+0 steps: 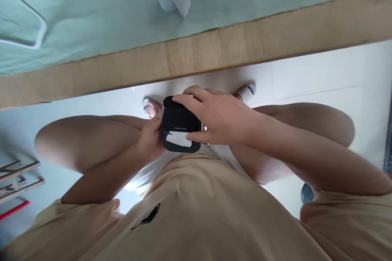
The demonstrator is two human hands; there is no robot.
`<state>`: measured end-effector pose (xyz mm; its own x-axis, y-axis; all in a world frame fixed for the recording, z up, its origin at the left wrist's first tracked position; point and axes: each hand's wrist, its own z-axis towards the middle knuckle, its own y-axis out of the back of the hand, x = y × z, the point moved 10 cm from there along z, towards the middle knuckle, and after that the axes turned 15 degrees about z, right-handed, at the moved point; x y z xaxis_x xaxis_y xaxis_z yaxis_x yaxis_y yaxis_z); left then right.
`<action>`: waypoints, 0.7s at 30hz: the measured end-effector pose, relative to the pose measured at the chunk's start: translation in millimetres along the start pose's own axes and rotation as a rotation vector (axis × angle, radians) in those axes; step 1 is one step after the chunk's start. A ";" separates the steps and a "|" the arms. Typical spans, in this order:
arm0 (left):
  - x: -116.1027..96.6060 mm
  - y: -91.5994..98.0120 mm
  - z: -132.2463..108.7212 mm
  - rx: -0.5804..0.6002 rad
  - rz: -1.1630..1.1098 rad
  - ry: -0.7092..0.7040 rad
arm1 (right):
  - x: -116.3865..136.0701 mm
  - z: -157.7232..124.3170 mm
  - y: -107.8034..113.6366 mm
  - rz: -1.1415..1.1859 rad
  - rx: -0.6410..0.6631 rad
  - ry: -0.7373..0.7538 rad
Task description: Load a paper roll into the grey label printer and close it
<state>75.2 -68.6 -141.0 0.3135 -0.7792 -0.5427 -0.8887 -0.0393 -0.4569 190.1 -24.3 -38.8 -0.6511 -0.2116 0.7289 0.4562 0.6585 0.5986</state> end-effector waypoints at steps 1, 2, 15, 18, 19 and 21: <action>-0.4 0.8 -0.2 -0.010 -0.002 -0.008 | 3.4 -1.4 -1.3 -0.026 -0.017 0.033; 0.4 1.8 -0.3 -0.021 0.001 -0.010 | 7.8 -3.1 -2.4 -0.059 -0.035 0.077; 14.8 4.4 -2.0 -0.016 0.017 0.013 | 55.8 -39.5 45.4 -0.454 -0.530 0.459; 14.8 1.3 -4.0 -0.017 -0.020 0.026 | 58.4 -31.9 29.2 -0.498 -0.480 0.385; 14.7 0.4 -4.3 -0.018 -0.029 0.030 | 53.1 -24.7 21.5 -0.495 -0.414 0.302; 14.1 -0.5 -4.6 -0.026 -0.034 0.034 | 34.7 -10.1 3.7 -0.462 -0.225 0.086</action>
<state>78.5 -82.5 -145.2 0.3326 -0.7981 -0.5024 -0.8860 -0.0819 -0.4564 175.4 -36.5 -7.9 -0.7670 -0.5085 0.3913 0.2585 0.3134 0.9138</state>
